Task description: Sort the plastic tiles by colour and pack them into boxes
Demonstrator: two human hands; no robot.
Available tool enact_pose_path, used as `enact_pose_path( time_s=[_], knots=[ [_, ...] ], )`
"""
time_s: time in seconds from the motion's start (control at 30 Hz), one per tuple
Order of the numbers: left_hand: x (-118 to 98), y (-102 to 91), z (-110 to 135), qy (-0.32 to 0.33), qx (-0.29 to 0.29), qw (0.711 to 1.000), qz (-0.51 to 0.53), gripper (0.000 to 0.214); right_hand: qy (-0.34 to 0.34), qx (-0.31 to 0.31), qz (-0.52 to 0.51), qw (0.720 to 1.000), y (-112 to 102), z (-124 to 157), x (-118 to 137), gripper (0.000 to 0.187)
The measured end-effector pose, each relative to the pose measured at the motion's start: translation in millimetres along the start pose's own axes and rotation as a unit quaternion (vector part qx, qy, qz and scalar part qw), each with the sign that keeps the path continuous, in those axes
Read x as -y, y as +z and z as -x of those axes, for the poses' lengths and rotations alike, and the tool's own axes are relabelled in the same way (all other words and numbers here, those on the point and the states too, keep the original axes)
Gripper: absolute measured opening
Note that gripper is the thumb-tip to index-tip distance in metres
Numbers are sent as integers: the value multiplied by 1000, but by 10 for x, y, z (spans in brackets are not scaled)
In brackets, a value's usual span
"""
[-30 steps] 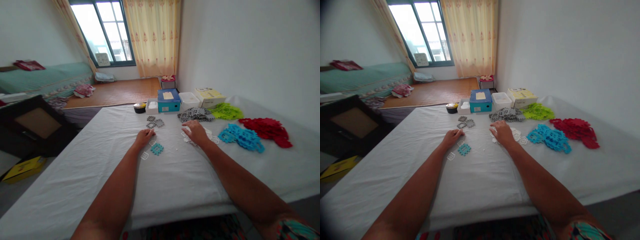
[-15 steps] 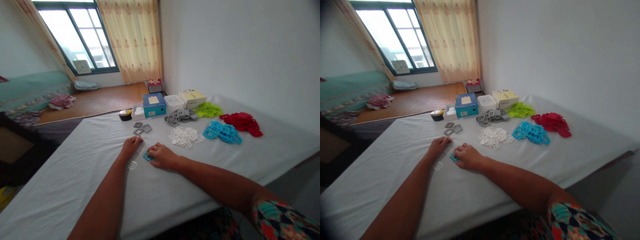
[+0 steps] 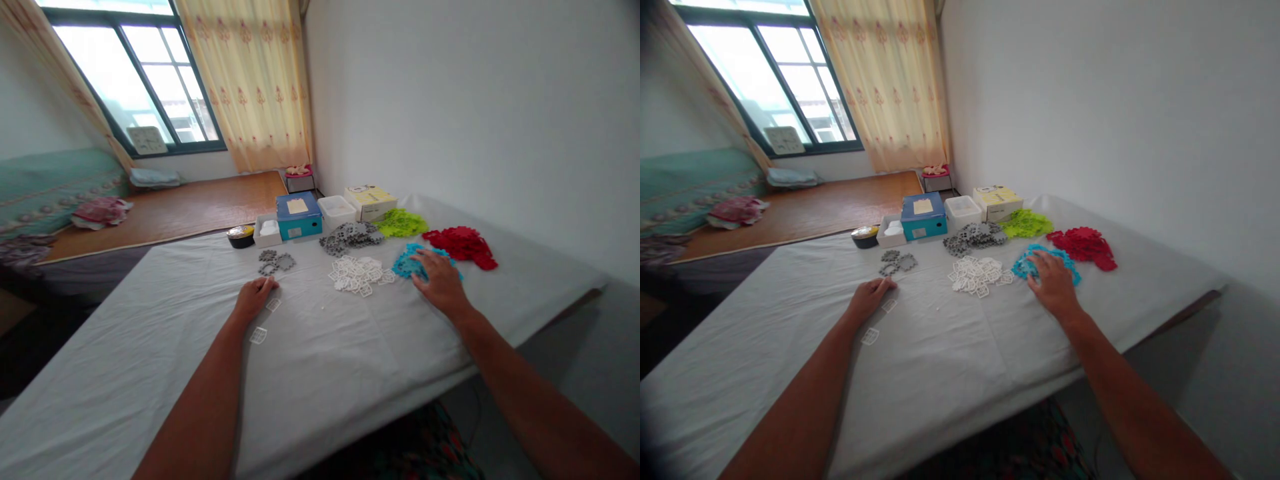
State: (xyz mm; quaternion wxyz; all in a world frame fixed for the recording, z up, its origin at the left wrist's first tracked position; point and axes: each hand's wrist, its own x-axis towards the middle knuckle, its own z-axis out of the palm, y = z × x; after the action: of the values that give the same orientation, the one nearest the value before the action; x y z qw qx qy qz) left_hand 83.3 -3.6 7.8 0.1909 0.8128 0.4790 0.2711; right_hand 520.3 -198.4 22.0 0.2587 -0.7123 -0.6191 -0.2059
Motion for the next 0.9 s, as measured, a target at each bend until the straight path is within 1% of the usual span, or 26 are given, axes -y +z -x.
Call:
enact_pose_path(
  time_s=[0.07,0.13,0.27,0.37,0.53,0.6,0.67,0.7,0.77,0.83,0.9],
  knots=[
    [-16,-4,5,-4,2,1000,-4,55,22,-5,38,999,9,110,-244,37],
    [-24,-6,8,-7,1,1000,-6,55,14,7,55,998,39,181,-320,35],
    [-4,1,7,2,-4,1000,-2,55,-40,53,68,995,148,244,-206,34],
    [9,7,5,4,-3,1000,5,55,-35,68,80,994,213,283,-165,34],
    [-25,8,20,-5,-9,1000,10,55,9,38,83,996,205,315,-254,31],
    [-41,8,32,-7,-12,1000,18,55,7,15,70,997,172,256,-188,30],
    [-46,10,41,-16,-20,999,38,54,-18,3,29,999,127,145,22,30],
    [-44,11,45,-23,-29,998,50,54,-45,11,-6,999,102,78,187,30],
    [-32,15,51,-41,-52,995,74,55,-123,58,-96,986,55,-55,619,29],
    [-16,21,56,-54,-73,991,99,57,-214,130,-180,951,37,-166,1127,29],
    [0,29,56,-56,-83,987,123,57,-292,190,-230,908,81,-258,1625,27]
  ],
)
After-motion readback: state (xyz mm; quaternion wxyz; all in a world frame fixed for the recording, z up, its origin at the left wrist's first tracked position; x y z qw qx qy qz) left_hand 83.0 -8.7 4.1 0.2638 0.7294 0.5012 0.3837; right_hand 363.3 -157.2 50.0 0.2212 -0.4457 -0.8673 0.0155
